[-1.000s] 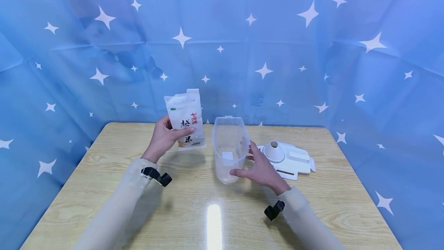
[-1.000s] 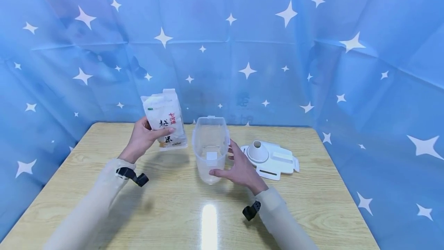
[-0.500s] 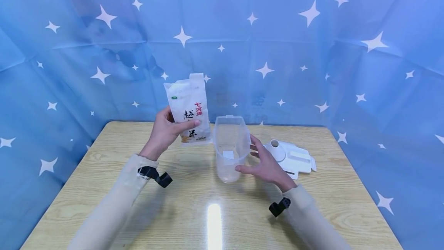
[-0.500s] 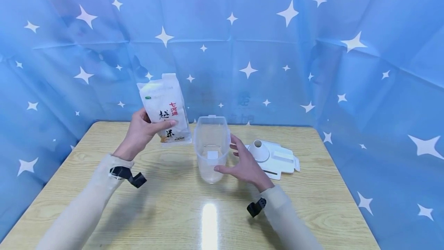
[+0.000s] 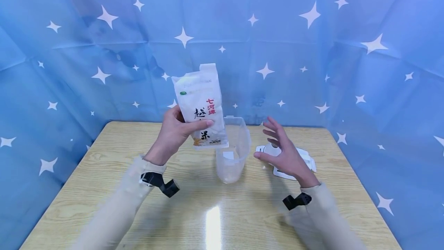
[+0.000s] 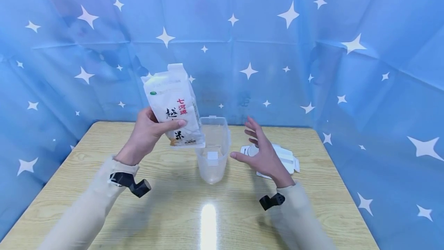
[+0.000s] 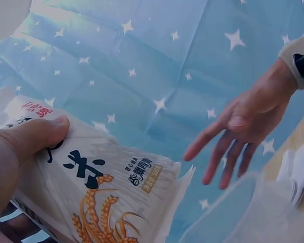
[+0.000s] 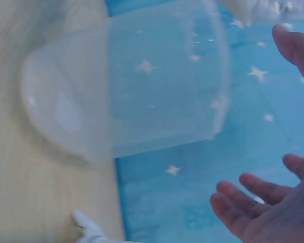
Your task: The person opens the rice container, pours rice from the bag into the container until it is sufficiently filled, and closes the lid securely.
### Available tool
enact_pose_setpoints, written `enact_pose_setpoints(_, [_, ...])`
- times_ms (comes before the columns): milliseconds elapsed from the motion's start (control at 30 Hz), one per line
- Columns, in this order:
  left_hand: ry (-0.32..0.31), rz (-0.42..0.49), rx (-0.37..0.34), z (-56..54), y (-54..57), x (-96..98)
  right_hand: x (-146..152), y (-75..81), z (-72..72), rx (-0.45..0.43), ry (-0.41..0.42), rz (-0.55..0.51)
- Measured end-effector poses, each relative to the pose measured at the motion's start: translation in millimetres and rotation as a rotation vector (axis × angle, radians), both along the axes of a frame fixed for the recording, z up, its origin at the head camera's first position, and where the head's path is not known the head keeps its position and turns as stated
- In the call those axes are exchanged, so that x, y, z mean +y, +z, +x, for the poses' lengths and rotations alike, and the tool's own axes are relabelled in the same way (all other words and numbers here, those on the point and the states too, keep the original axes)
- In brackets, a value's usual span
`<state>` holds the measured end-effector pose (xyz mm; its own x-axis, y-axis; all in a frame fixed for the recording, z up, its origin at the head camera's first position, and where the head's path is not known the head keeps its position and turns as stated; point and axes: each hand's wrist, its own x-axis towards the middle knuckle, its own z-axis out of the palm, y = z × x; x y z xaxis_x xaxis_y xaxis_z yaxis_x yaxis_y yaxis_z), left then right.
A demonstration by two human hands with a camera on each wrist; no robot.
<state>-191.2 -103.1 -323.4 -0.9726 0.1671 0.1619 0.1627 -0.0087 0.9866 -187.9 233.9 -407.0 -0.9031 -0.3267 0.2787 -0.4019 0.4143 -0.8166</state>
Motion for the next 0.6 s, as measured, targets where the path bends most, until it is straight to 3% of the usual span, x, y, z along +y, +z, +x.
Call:
enact_pose_setpoints(300, [-0.061,0.079,-0.024,12.0,-8.2,25.8,-3,36.3,9.0,0.049,0.075,-0.034])
enact_pose_setpoints(600, [-0.112,0.135,-0.05,13.4,-15.4,59.3,-18,61.9,17.6,0.059,0.151,0.004])
